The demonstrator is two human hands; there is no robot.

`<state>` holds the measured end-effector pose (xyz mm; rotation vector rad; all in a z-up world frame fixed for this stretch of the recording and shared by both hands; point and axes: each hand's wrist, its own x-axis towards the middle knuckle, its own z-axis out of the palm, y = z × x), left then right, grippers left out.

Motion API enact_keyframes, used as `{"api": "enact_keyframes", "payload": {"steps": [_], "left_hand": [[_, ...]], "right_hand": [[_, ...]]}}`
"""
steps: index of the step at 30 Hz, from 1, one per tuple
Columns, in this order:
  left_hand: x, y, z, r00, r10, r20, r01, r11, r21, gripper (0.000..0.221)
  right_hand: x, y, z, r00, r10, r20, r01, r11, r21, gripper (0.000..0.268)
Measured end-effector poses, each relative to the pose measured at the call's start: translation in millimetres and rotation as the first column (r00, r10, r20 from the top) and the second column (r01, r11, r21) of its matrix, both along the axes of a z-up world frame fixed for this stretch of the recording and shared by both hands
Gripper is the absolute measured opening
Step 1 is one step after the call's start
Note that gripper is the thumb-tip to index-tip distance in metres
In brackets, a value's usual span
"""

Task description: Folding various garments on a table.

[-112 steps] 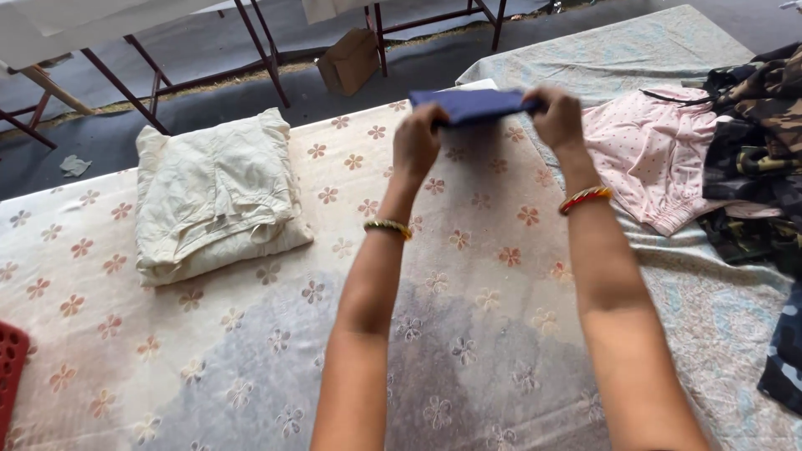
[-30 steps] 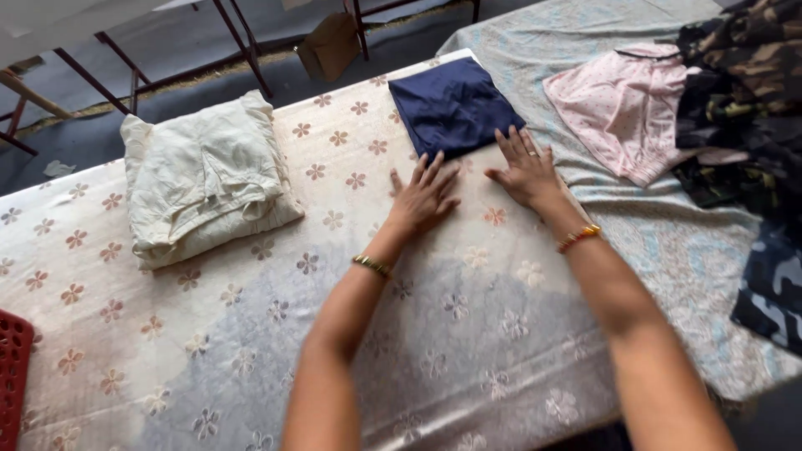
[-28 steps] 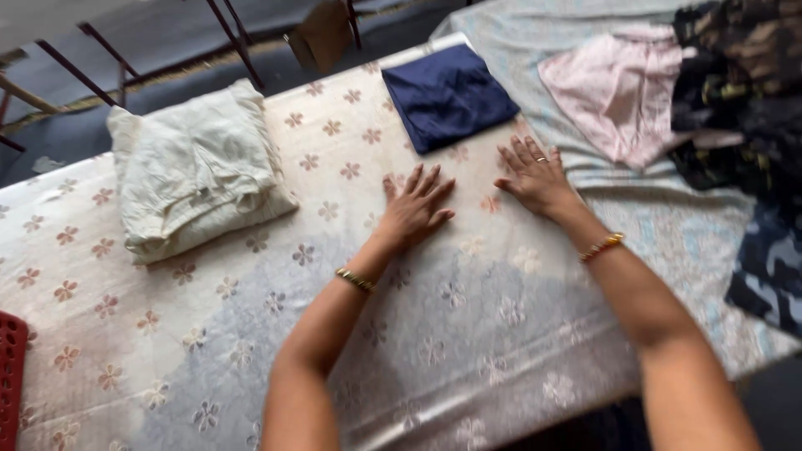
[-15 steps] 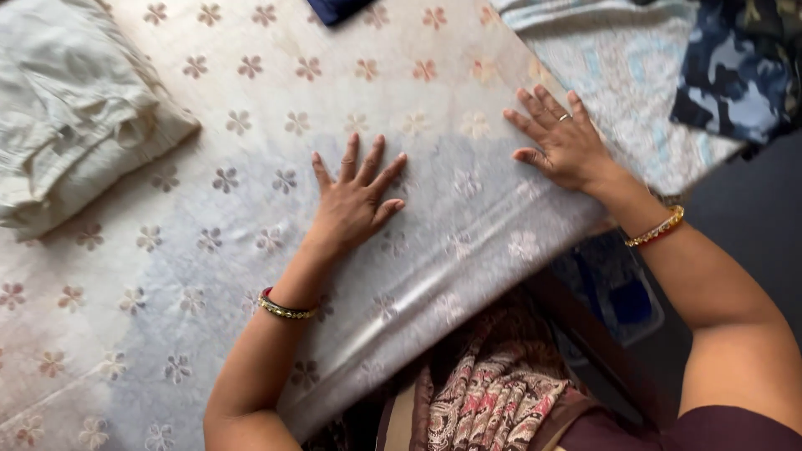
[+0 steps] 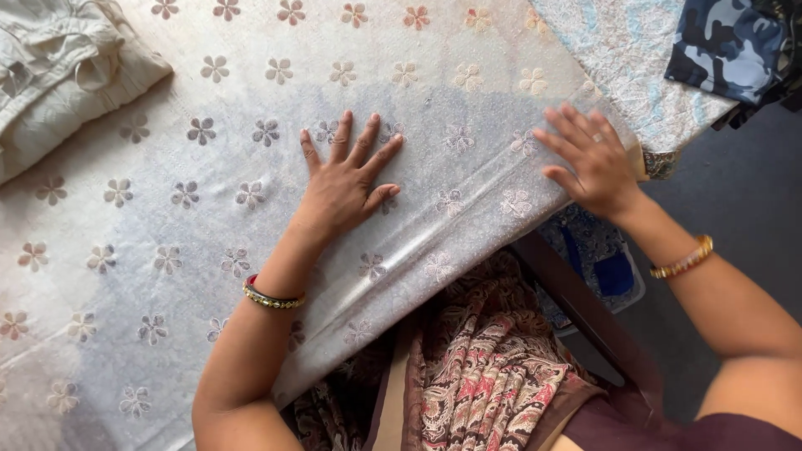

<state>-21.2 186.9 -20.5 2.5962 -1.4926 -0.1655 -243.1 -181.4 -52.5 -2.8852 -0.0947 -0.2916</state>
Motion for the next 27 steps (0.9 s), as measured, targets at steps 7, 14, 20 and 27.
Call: {"api": "enact_keyframes", "payload": {"steps": [7, 14, 20, 27], "left_hand": [[-9, 1, 1, 1.000, 0.011, -0.028, -0.011, 1.000, 0.002, 0.072], [-129, 51, -15, 0.995, -0.097, -0.031, 0.096, 0.995, -0.039, 0.078], [-211, 167, 44, 0.864, -0.145, -0.482, 0.040, 0.974, -0.222, 0.073], [-293, 374, 74, 0.676, 0.705, -0.216, -0.208, -0.099, -0.973, 0.017]], "right_hand": [[-77, 12, -32, 0.953, -0.032, 0.302, 0.031, 0.999, 0.010, 0.055], [-60, 4, 25, 0.944, -0.017, 0.331, 0.032, 0.999, -0.040, 0.027], [38, 5, 31, 0.915, 0.360, 0.181, -0.311, 0.916, -0.252, 0.026], [141, 146, 58, 0.791, 0.612, 0.025, -0.540, 0.716, -0.443, 0.046]]}}
